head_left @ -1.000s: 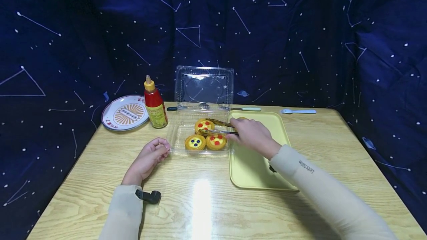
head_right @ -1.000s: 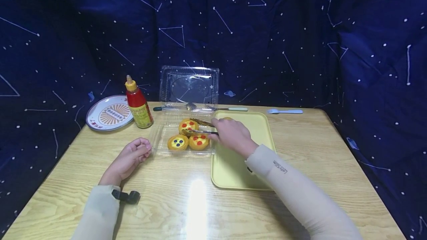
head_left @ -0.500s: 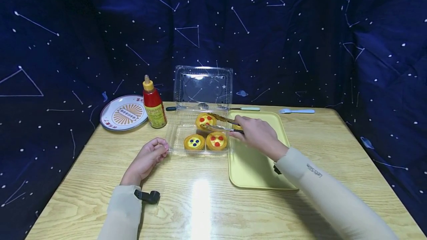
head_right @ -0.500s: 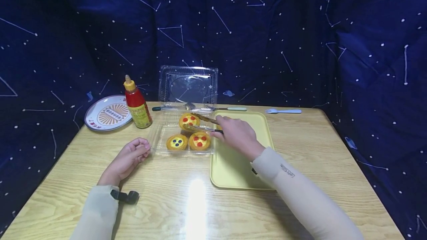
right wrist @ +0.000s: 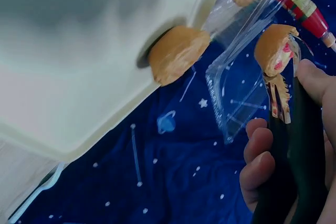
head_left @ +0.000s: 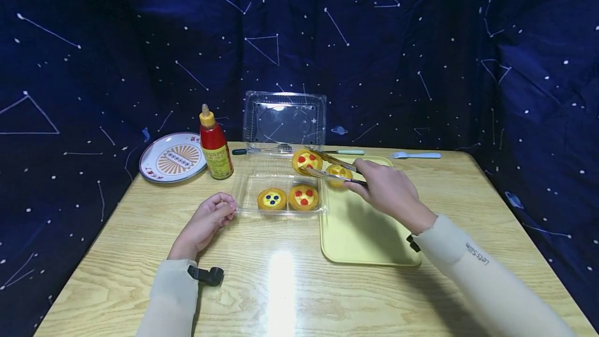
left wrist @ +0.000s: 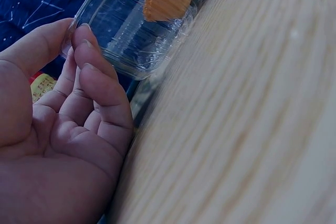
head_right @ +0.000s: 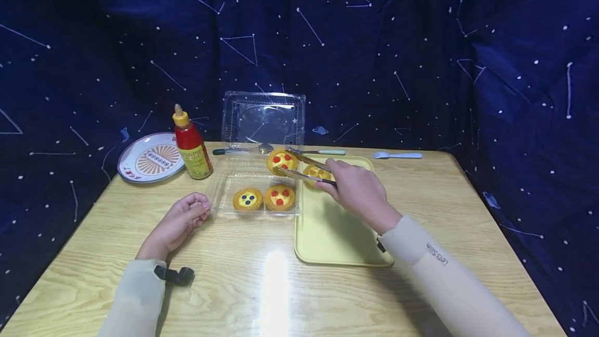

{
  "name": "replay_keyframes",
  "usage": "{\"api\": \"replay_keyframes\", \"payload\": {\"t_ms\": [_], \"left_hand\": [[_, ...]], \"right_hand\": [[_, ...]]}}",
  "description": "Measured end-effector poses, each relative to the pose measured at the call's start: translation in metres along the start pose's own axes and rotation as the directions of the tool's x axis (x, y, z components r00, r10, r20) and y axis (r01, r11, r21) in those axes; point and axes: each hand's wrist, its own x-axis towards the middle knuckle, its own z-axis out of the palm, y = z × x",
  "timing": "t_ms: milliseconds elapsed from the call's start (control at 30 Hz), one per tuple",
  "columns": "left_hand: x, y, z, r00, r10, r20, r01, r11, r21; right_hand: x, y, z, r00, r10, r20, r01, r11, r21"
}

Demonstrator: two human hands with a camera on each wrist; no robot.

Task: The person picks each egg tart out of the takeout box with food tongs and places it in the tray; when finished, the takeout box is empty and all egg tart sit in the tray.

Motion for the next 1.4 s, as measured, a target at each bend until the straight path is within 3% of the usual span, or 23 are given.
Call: {"api": "replay_keyframes", "payload": {"t_ms": [500, 867, 1400], "left_hand": [[0.0, -0.001, 0.0, 1.0, -0.001, 0.0, 0.001, 1.0, -0.005], [0.0, -0.001, -0.001, 1.0, -0.008, -0.001, 0.008, 1.0, -0.006], [0.0, -0.001, -0.001, 1.0, 0.013, 0.014, -0.013, 1.0, -0.017]], "right_hand": [[-0.04, 0.037, -0.012, 0.993, 0.102, -0.053, -0.103, 0.995, -0.02], [-0.06, 0.066, -0.018, 0.982, 0.186, -0.015, -0.186, 0.982, -0.043], [-0.076, 0.095, -0.009, 0.959, 0.254, 0.124, -0.244, 0.966, -0.088]]}}
